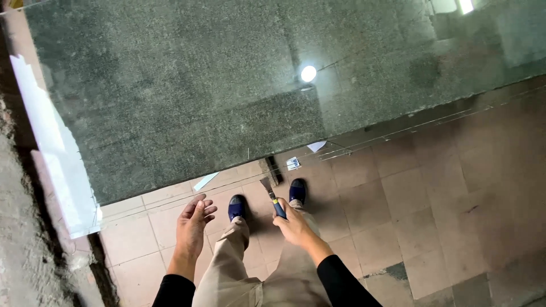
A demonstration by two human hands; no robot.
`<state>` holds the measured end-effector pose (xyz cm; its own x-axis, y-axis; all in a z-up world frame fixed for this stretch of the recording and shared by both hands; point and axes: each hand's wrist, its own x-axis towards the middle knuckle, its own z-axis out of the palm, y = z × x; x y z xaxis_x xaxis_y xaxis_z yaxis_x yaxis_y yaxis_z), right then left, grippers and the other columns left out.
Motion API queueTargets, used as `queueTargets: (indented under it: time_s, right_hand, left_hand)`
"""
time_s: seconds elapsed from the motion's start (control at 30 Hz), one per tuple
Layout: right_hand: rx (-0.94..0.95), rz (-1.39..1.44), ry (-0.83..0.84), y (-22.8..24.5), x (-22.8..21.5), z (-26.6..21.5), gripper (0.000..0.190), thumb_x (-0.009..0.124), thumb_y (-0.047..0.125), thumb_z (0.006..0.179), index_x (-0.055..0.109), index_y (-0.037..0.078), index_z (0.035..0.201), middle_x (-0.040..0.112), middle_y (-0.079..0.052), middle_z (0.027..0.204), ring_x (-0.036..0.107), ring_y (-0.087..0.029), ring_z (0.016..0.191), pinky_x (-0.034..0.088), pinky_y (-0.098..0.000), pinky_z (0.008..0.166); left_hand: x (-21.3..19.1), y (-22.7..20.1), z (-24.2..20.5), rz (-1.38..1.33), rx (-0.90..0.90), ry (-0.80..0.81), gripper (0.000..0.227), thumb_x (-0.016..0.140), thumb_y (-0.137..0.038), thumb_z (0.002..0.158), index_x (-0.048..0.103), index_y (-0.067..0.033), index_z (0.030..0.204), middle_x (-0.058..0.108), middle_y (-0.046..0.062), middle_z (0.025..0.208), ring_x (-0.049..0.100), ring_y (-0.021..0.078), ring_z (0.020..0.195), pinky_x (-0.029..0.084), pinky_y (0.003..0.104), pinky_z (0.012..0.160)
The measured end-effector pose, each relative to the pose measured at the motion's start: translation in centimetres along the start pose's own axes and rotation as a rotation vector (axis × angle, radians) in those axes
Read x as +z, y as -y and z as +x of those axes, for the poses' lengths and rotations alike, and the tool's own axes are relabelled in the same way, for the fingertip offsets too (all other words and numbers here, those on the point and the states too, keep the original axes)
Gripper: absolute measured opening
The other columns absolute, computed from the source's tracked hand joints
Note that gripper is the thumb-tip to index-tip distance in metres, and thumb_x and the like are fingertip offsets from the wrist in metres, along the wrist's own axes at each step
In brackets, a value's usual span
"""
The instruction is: Trimming and smoothing the edges of a large glass sheet using a handheld scraping tool
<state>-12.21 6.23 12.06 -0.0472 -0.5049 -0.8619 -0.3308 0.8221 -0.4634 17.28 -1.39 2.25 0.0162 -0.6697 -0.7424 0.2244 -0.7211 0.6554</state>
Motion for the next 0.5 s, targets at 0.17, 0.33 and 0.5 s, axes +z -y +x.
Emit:
queueTargets:
  time_s: [0.17,0.33,0.5]
  right_hand:
    - [-0.033,0.143,-0.041,-7.0,-9.1,-0.7,0.036,0.052,0.019,0.098,0.054,0.026,0.133,0.071,0.0,0.116,0.059,-0.02,0.089,0.048,-0.0331,0.088]
    - [0.077,0.275,-0.218,-13.4,-18.0,0.0,0.069,0.046,0.007,0.095,0.058,0.029,0.159,0.072,-0.005,0.131,0.064,-0.018,0.1,0.056,-0.0303,0.092]
    - [0.099,0.166,-0.226,-14.9,-23.7,0.2,0.077,0.048,0.013,0.087,0.051,0.036,0.161,0.07,0.001,0.134,0.065,-0.016,0.115,0.049,-0.0336,0.101]
  left_hand:
    - [4.3,1.1,-1.6,0.037,-0.065,0.015,0.05,0.073,-0.026,0.102,0.07,0.0,0.145,0.078,0.012,0.114,0.075,0.0244,0.096,0.057,0.037,0.086]
    - [9.8,4.9,-1.0,0.003,-0.089,0.051,0.049,0.074,-0.025,0.102,0.07,0.0003,0.144,0.078,0.009,0.107,0.074,0.0212,0.091,0.059,0.035,0.084]
    - [17.2,6.3,-1.5,0.0,-0.081,0.086,0.048,0.073,-0.023,0.103,0.071,0.002,0.143,0.078,0.011,0.116,0.076,0.0224,0.092,0.059,0.034,0.079]
